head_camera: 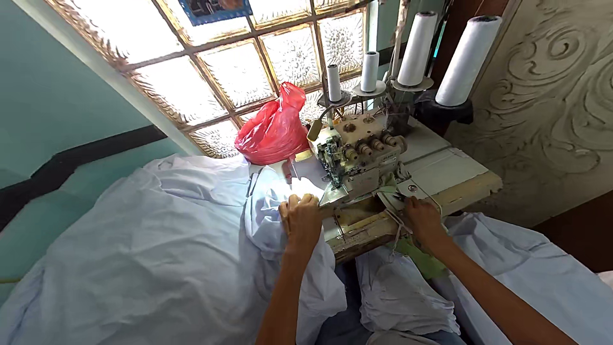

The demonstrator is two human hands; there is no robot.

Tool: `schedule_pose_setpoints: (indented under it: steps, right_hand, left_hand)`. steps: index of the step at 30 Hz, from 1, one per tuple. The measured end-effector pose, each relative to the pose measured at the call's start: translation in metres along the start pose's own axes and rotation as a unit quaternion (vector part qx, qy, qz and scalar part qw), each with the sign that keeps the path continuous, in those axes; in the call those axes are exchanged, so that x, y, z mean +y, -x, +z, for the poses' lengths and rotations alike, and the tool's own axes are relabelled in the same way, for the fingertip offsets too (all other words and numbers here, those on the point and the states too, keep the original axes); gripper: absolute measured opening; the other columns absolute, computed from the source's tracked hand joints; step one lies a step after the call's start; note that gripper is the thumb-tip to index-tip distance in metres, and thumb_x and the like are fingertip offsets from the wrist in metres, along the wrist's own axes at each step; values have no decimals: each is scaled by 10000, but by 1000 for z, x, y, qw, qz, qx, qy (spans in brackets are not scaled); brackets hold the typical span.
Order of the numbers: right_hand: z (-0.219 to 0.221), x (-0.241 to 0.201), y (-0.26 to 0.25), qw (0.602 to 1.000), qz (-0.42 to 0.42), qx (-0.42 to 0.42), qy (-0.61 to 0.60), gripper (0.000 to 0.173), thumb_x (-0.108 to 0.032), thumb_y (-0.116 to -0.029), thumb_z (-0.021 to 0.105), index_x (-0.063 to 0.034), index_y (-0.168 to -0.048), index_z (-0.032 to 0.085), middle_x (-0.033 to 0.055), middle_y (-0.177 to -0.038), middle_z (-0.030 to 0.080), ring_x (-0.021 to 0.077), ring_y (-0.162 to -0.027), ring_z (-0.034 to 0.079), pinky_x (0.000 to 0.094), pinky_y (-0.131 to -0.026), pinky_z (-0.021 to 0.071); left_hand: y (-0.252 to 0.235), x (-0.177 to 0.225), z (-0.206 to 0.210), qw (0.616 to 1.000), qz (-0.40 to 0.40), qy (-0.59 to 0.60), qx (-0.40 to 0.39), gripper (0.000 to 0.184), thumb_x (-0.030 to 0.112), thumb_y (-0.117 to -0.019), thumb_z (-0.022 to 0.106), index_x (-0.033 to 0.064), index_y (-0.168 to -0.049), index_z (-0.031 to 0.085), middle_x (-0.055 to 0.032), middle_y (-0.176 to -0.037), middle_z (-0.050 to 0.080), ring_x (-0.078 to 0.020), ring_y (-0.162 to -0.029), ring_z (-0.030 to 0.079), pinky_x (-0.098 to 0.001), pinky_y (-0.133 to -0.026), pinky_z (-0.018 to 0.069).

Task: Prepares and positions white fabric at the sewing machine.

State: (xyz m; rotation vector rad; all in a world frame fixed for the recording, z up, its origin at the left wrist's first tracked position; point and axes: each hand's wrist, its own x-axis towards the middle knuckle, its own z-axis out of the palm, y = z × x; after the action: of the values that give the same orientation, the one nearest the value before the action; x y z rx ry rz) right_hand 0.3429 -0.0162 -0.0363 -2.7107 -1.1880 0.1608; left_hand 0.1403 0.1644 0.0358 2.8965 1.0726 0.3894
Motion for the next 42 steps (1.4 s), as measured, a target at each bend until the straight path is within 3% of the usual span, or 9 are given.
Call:
schedule_pose_setpoints:
  steps: [6,13,18,22,28,32,37,40,42]
  right_hand:
    - [-1,2,-8,998,-36,53,-10,232,36,-979,548,140,-1165,640,343,-1090,672,536,-1020,663,638,-839,510]
    - [-51,-68,13,977,-105,24,-187,342,-241,-1069,555,4,-1305,591,241,-912,697,447,-834,699,614,-729,545]
    - [-68,-132,-15,973,-185,-25,-135,320,-179,-1030,603,-12,-1302,576,233,-1179,651,427,-981,684,590,-780,531]
    - [-57,-151,-33,975,-192,-13,-110,260,-151,-1022,580,2,-1232,603,232,-1099,656,419,-968,681,573,-761,526]
    - [-39,-132,-17,949,-222,105,-200,240,-143,-1038,562,45,-1158,648,243,-990,693,430,-854,704,591,-708,544]
    - [-22,-79,15,936,-208,219,-180,350,-106,-1032,585,11,-1360,546,242,-1158,649,398,-731,686,543,-592,563]
    - [22,28,-6,972,-129,178,-88,436,42,-905,674,-38,-1333,648,339,-1191,616,575,-950,618,723,-748,466]
    - [20,45,-8,974,-125,155,-111,297,-20,-985,610,-39,-1263,712,329,-1304,596,598,-1174,533,759,-923,387]
    - [-10,25,3,958,-170,162,-164,283,-48,-1025,556,-2,-1266,696,303,-1391,566,546,-1258,533,699,-1020,410]
  left_hand:
    - [15,0,4,1000,2,-2,24,247,56,-1013,541,46,-1089,775,-128,-1184,729,-389,-1083,641,-599,-973,401]
    - [18,-3,7,999,7,34,29,235,162,-1005,626,28,-1147,756,-179,-1232,697,-433,-1165,594,-639,-1008,365]
    - [19,-4,7,999,8,32,27,241,162,-995,647,26,-1168,745,-179,-1258,682,-438,-1157,588,-647,-1009,359]
    - [19,-2,7,999,4,25,30,231,152,-995,643,27,-1161,744,-175,-1243,683,-427,-1148,591,-635,-1012,364]
    - [18,-14,34,984,44,38,166,165,149,-943,689,-12,-948,728,-205,-979,693,-439,-938,643,-648,-925,432]
    - [24,-25,42,976,55,76,196,203,111,-939,675,-5,-1102,715,-215,-979,674,-414,-905,655,-613,-916,459]
    - [45,-22,-5,938,120,312,93,109,61,-939,685,3,-976,770,-141,-881,687,-317,-899,629,-523,-879,464]
    - [53,-11,-40,906,187,374,70,140,88,-926,630,33,-962,754,-67,-994,705,-196,-1038,610,-368,-937,463]
    - [55,-5,-55,909,213,350,77,161,92,-938,586,42,-964,737,-86,-1127,689,-224,-1146,587,-409,-1004,431]
